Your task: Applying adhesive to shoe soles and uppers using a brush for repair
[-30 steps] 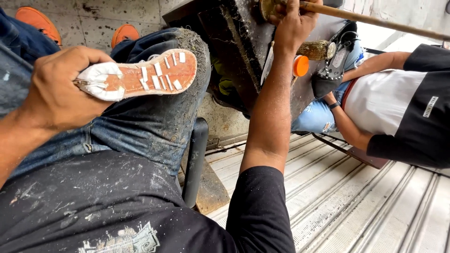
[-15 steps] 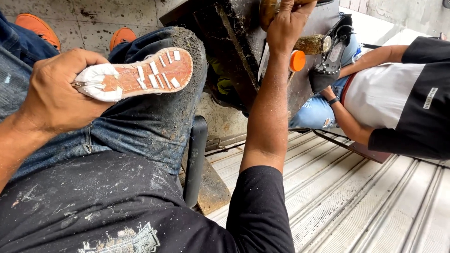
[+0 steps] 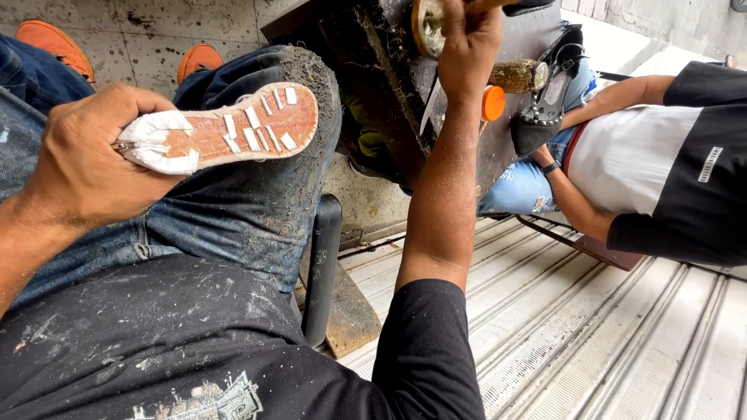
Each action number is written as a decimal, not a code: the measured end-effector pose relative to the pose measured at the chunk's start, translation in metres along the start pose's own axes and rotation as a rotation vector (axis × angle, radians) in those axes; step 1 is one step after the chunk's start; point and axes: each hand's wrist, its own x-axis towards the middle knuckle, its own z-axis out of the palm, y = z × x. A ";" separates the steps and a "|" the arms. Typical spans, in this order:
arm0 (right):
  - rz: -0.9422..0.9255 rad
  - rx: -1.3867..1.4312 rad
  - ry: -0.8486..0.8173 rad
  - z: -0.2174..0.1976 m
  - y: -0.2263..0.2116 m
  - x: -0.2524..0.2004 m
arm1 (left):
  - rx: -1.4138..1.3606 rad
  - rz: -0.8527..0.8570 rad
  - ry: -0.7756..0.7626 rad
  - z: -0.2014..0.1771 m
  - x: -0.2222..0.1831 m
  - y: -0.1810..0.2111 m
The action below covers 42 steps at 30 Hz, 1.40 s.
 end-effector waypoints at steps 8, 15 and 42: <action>-0.053 -0.086 -0.011 0.000 -0.029 -0.010 | 0.004 -0.028 -0.014 0.001 -0.003 -0.002; -0.128 -0.077 -0.005 0.004 -0.033 -0.008 | 0.006 -0.051 -0.020 0.001 -0.004 -0.003; 0.065 0.347 0.085 -0.006 -0.047 -0.029 | -0.034 0.210 -0.785 0.136 0.234 0.096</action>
